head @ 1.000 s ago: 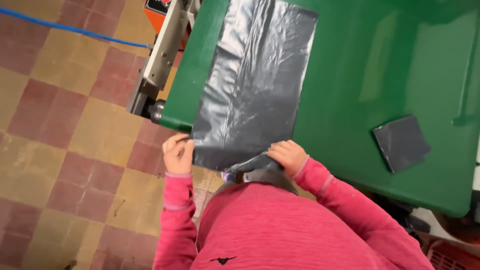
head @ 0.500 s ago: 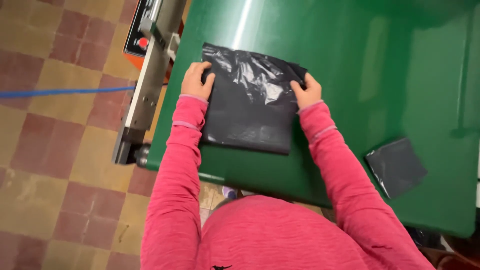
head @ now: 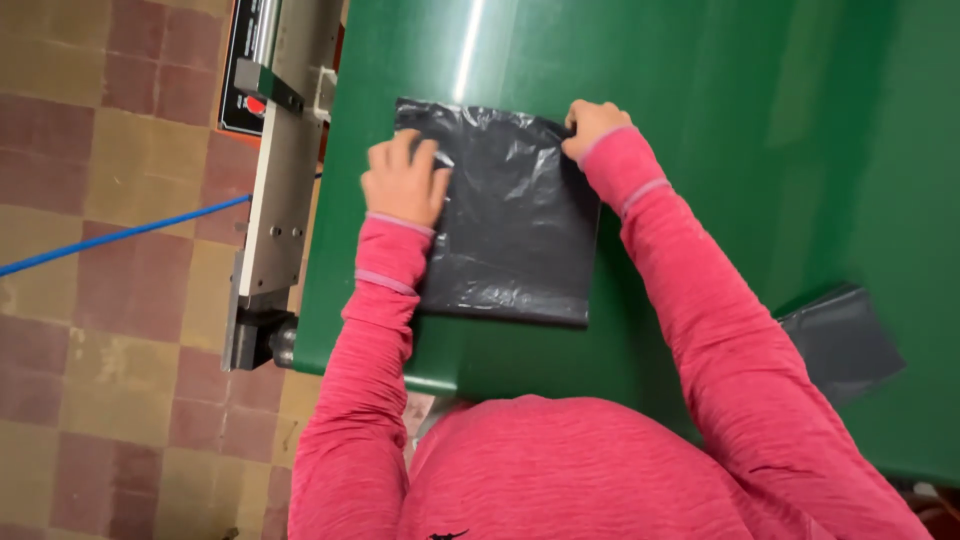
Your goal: Folding black plastic bags and placing them into a storage crate.
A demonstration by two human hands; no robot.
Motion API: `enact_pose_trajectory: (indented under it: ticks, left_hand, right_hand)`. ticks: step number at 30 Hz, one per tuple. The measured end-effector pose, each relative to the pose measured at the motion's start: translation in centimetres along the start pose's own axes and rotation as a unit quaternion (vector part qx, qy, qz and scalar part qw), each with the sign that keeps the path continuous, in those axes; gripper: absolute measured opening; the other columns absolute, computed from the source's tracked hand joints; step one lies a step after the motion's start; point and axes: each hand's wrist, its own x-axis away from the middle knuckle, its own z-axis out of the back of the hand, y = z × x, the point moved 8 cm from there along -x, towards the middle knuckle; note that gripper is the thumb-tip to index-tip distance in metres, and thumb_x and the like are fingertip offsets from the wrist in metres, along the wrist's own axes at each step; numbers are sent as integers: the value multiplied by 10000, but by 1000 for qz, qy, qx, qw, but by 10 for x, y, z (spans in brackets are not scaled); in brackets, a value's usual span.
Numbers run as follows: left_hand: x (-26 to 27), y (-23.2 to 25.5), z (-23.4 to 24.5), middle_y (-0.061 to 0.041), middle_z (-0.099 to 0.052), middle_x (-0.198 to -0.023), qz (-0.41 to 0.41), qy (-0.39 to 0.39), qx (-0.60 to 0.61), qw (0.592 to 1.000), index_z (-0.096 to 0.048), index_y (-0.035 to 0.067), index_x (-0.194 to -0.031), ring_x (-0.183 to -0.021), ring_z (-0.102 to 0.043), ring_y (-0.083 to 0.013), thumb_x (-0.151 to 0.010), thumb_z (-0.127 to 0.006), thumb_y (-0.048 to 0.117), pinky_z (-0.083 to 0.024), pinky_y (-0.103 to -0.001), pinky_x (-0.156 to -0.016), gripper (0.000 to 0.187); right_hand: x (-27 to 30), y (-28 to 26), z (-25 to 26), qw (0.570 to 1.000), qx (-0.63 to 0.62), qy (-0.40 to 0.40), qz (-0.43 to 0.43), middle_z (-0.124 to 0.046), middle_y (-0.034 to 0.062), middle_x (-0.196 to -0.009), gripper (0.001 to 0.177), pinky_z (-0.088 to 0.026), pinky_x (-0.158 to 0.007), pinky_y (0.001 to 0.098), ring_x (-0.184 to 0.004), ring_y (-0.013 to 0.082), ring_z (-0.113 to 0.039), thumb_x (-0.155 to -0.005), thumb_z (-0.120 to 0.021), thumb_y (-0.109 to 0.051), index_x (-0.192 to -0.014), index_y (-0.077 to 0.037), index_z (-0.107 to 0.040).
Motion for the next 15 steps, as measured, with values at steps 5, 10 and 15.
enact_pose_trajectory:
  ticks: [5, 10, 15]
  left_hand:
    - [81, -18, -197, -100, -718, -1343, 355, -351, 661, 560, -621, 135, -1320, -1118, -691, -270, -936, -426, 708, -454, -421, -854, 716]
    - [93, -53, -84, -78, -632, -1387, 447, -322, 733, 398, -491, 132, -1438, -1226, -633, -216, -801, -172, 854, -486, -401, -935, 1014]
    - [160, -107, -160, -152, -605, -1486, 347, -238, 793, 441, -492, -18, -1515, -1362, -568, -278, -918, -496, 828, -436, -402, -1152, 1035]
  right_hand:
    - [50, -56, 23, 995, -4, 51, 82, -666, 122, -946, 180, -473, -823, 465, -949, 366, -601, -753, -740, -76, -885, -66, -618]
    - [212, -127, 48, 956, -73, 189, 213, -642, 80, -960, 265, -416, -835, 448, -951, 329, -580, -711, -745, 0, -926, -109, -634]
    - [276, -121, -9, 959, -45, 199, 197, -659, 33, -976, 287, -443, -860, 422, -985, 294, -585, -673, -733, 27, -905, -128, -666]
